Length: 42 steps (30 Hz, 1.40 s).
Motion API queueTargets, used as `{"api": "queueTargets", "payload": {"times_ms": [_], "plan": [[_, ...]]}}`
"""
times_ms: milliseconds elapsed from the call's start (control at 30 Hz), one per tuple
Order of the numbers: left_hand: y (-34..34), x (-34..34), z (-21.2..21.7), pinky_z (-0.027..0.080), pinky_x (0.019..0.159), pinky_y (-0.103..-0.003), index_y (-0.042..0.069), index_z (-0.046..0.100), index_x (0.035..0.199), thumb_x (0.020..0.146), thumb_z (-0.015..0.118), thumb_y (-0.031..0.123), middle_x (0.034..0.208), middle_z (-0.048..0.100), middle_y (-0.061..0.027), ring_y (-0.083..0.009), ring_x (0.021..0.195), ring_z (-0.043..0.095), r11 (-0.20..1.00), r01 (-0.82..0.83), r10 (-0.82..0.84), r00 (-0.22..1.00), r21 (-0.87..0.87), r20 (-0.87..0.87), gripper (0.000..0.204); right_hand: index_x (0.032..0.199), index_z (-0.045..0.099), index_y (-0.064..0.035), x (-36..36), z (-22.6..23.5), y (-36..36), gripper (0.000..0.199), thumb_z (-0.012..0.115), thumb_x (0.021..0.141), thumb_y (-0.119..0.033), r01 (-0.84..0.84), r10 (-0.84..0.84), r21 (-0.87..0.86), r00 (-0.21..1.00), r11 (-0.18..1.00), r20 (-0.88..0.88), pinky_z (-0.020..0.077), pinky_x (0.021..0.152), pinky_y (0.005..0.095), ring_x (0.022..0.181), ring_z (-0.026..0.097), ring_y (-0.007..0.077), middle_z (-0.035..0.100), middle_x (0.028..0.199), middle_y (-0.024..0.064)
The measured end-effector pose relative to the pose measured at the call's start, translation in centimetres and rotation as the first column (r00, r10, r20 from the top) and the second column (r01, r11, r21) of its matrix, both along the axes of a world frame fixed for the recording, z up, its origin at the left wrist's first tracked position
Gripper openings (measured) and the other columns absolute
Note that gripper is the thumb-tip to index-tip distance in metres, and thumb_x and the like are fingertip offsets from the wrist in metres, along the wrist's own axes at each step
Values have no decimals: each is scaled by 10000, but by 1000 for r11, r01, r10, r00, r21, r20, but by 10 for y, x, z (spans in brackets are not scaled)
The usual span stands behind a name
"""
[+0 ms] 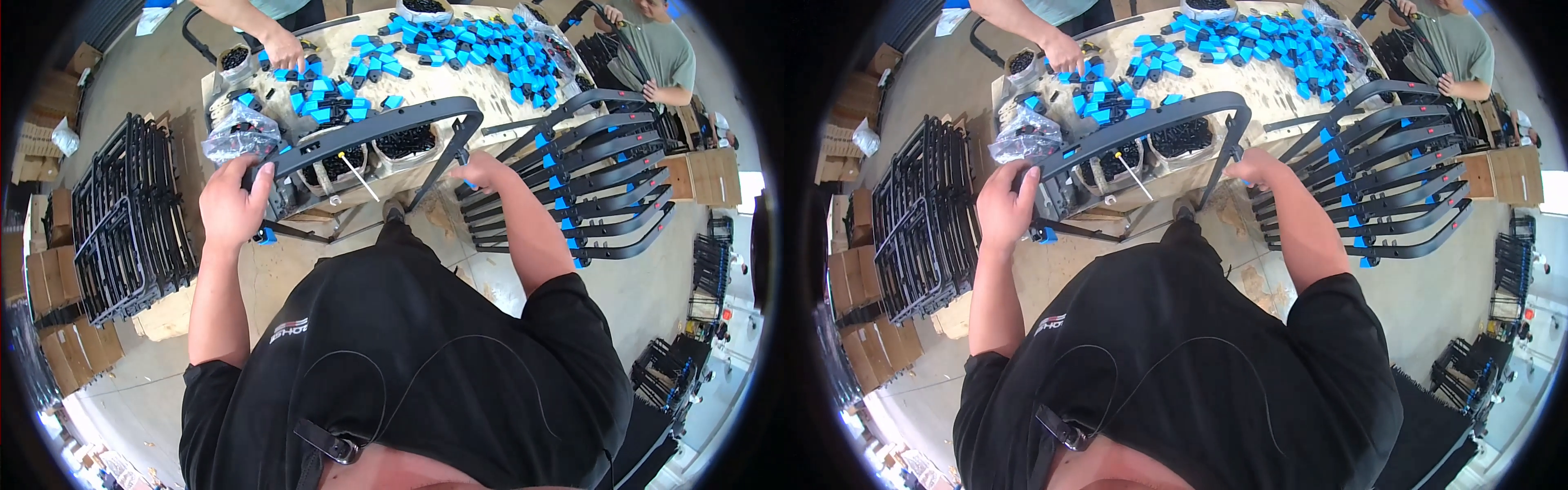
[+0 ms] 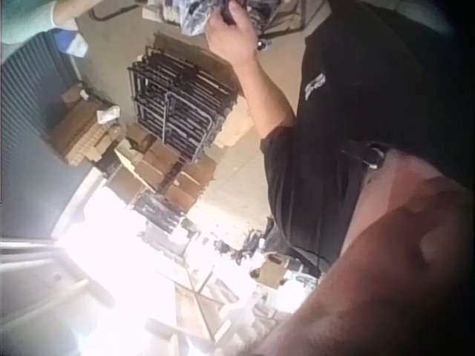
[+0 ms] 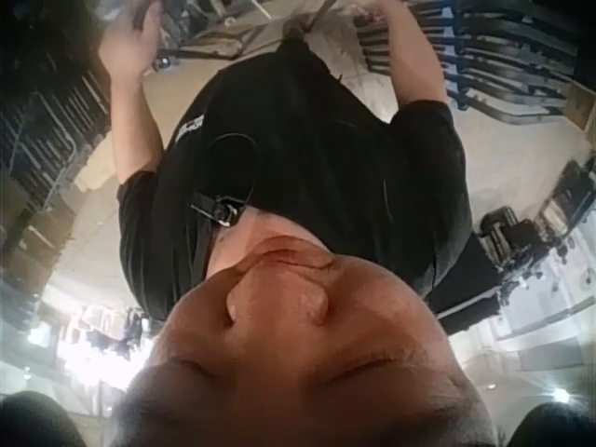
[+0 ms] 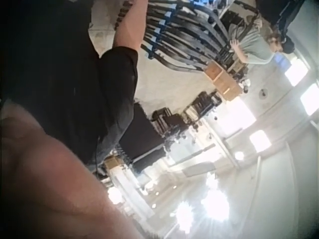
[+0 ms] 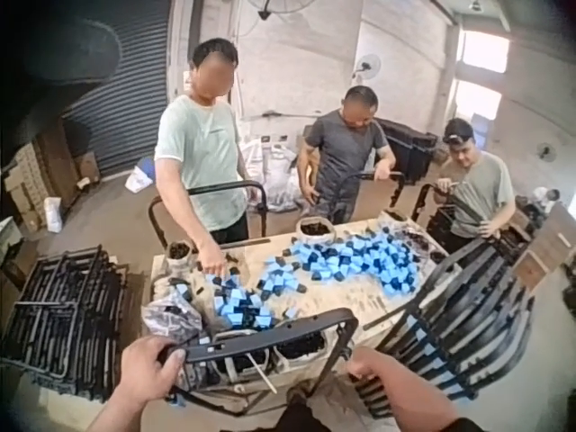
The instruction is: The recorder is seen attaching plastic components and tightening screws onto curved metal frames on a production table.
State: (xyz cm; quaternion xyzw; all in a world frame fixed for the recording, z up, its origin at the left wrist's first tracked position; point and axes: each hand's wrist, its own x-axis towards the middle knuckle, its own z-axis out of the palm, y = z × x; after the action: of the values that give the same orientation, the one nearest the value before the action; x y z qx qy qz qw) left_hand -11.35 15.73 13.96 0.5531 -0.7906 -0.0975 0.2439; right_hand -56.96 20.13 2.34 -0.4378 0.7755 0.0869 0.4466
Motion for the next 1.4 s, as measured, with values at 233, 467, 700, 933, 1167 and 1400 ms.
{"api": "queueTargets", "payload": {"times_ms": [233, 467, 700, 933, 1167, 1400], "plan": [[-5, -3, 0, 532, 764, -426, 61, 717, 1017, 933, 663, 411, 940, 717, -144, -350, 870, 689, 1000, -14, 14, 1000, 1, 14, 364, 954, 590, -97, -8, -67, 42, 306, 654, 981, -395, 751, -440, 328, -55, 574, 896, 389, 518, 301, 551, 481, 145, 548, 690, 40], [-3, -3, -1, 534, 757, -426, 62, 718, 1015, 928, 665, 393, 930, 717, -140, -354, 861, 688, 1000, -12, 12, 1000, 18, 4, 346, 823, 544, -108, -5, -20, 8, 302, 778, 869, -292, 692, -602, 134, 496, 709, 626, 250, 407, 283, 447, 393, 115, 514, 650, 14], [-9, -7, 1, 529, 742, -431, 54, 709, 987, 922, 671, 375, 888, 705, -147, -355, 827, 681, 1000, 6, -5, 1000, -21, 30, 330, 1057, 626, 30, 3, -90, 29, 461, 815, 793, -297, 149, -195, -798, 980, 583, 41, 544, 671, 426, 737, 701, 302, 707, 874, 172], [-11, -8, -2, 527, 735, -430, 50, 708, 967, 926, 667, 323, 876, 702, -155, -363, 814, 680, 999, 28, -27, 999, -22, 30, 279, 1134, 640, -57, 15, -122, 17, 411, 787, 811, -263, 392, -327, -800, 909, 454, 259, 533, 845, 409, 922, 693, 343, 720, 965, 153], [-10, -8, 0, 529, 745, -434, 57, 707, 965, 928, 667, 319, 882, 704, -150, -361, 828, 680, 999, 38, -38, 997, 3, 69, 268, 1131, 617, -61, -20, -138, 22, 398, 776, 781, -162, 342, -104, -599, 913, 724, 395, 528, 806, 344, 854, 658, 171, 692, 950, 53], [-7, -12, 4, 529, 738, -444, 56, 704, 918, 924, 670, 336, 853, 701, -138, -360, 824, 677, 1000, 8, -8, 999, -2, 36, 281, 1104, 607, -19, -13, -155, 11, 369, 777, 800, -143, 374, -109, -718, 915, 588, 388, 537, 834, 362, 876, 665, 200, 693, 961, 75]]}}
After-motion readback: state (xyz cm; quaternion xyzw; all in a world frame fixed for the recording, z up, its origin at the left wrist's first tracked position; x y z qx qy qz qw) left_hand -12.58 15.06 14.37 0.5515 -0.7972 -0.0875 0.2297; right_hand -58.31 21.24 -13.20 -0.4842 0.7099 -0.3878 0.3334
